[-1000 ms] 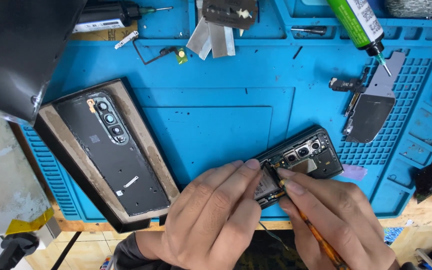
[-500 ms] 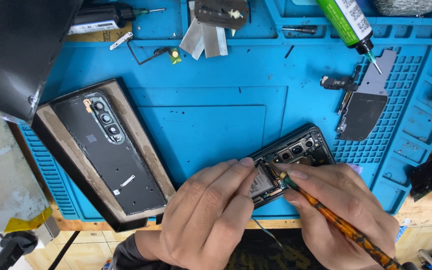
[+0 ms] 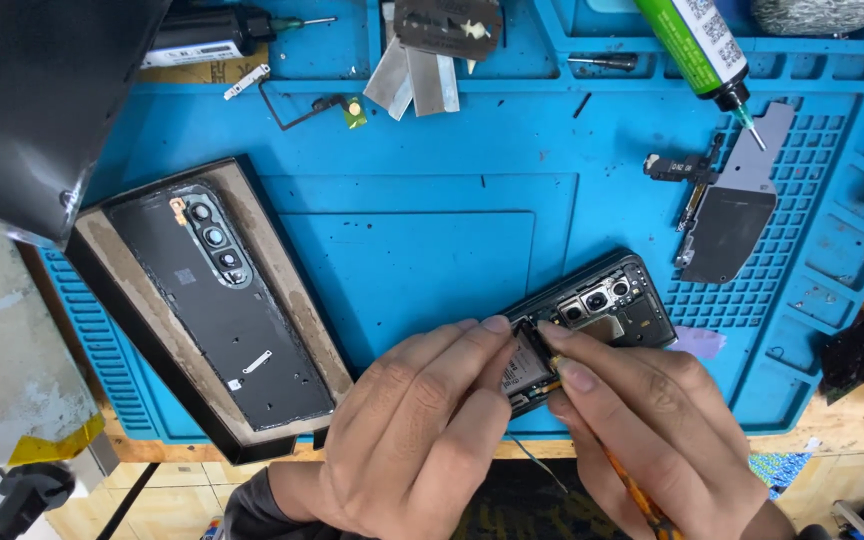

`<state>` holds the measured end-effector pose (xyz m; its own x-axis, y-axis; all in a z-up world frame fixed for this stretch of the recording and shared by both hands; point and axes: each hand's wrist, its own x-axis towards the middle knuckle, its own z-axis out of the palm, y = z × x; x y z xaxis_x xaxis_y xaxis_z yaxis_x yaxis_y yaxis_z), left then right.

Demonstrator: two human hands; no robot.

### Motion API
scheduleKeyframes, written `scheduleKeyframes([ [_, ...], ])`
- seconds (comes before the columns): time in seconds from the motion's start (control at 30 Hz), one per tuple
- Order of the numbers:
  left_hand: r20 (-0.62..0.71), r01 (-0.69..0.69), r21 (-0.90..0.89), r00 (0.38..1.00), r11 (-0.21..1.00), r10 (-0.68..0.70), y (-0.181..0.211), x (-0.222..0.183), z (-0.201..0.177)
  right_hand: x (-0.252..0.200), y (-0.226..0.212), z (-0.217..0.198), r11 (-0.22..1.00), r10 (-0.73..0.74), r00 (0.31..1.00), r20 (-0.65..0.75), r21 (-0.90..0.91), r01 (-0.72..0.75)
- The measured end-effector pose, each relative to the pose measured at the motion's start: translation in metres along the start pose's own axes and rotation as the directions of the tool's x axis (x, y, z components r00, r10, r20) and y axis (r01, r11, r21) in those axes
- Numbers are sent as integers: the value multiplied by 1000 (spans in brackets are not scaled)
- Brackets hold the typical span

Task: Reassembling the internal components of a smartphone, specifically connecting ribbon cables and seating the motherboard.

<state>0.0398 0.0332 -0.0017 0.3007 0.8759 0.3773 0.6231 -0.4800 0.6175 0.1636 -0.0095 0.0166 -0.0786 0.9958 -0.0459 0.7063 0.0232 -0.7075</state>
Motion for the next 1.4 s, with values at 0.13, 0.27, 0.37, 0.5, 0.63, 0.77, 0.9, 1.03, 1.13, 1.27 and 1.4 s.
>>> scheduleKeyframes([
  [0.13, -1, -10, -7, 1000, 1000, 10, -1, 0, 0, -1, 2, -2, 1000, -3, 999, 44, -18, 4],
  [0.27, -24, -4, 13, 1000, 1000, 4, 0, -1, 2, -1, 7, -1, 1000, -23, 1000, 3, 6, 23],
  [0.37, -8, 2, 9, 1000, 1000, -2, 1, -1, 0, -5, 12, -2, 1000, -13, 999, 31, 29, 12],
  [0.5, 26, 35, -2, 999, 999, -35, 3, -1, -1, -7, 13, -2, 998, 15, 999, 36, 55, -17],
  [0.63, 10, 39, 5, 999, 999, -39, 3, -1, 0, -3, 9, -3, 998, 25, 999, 35, 58, -27],
  [0.77, -14, 16, 5, 1000, 1000, -16, 1, 0, 1, 2, 10, -2, 998, -36, 999, -5, 46, 37],
  [0.9, -1, 25, -5, 1000, 1000, -25, 2, -1, 0, -2, 8, -3, 997, 31, 999, 32, 70, -33],
  [1.03, -26, -26, 9, 999, 1000, 27, 0, 0, 2, 0, 9, -4, 998, 28, 1000, -4, 48, -28],
  [1.13, -39, 1, 22, 999, 1000, -1, 3, -1, 1, 0, 9, -2, 998, 20, 1000, -18, 52, -19],
  [1.27, 49, 36, -15, 998, 999, -36, 4, -3, -3, 2, 11, -1, 998, -28, 999, -43, 48, 30],
  [1.4, 35, 17, 23, 999, 1000, -18, 4, -1, -1, -1, 14, -6, 998, -30, 999, 35, 64, 28],
])
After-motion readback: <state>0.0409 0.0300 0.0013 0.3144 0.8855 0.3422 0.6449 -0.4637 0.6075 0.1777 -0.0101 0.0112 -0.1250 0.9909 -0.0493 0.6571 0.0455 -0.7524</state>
